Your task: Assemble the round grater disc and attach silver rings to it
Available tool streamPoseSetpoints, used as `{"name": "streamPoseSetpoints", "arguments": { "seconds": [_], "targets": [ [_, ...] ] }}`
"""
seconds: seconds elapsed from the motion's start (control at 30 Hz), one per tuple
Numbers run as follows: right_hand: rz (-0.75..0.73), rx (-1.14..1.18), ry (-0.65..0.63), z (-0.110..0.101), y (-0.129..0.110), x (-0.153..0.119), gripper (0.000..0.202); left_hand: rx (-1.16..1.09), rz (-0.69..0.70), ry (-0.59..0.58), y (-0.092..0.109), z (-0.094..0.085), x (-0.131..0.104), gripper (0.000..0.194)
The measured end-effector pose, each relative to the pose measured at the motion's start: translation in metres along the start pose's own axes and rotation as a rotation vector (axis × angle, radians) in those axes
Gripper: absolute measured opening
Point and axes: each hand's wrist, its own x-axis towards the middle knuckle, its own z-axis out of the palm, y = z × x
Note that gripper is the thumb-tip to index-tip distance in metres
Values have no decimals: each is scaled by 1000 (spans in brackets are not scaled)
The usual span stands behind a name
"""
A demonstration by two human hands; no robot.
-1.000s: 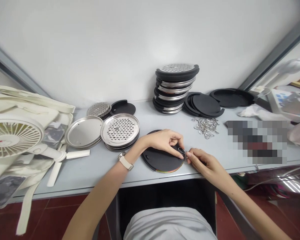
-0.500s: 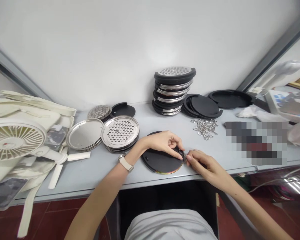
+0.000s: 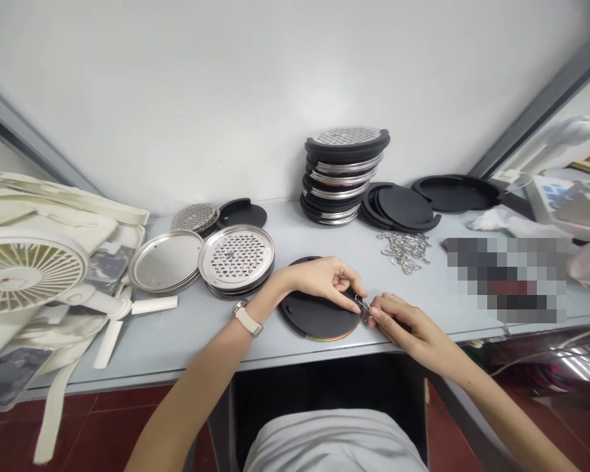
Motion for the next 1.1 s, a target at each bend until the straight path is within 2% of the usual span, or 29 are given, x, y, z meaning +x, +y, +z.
{"name": "streamPoseSetpoints", "arguments": {
  "seconds": [0.23,1.1],
  "targets": [
    [0,35,-1,0,0,0,33,-4,-38,11,1,0,0,43],
    [-20,18,-9,-1,-1,0,34,24,11,-24,-3,-1,0,49]
  ]
}}
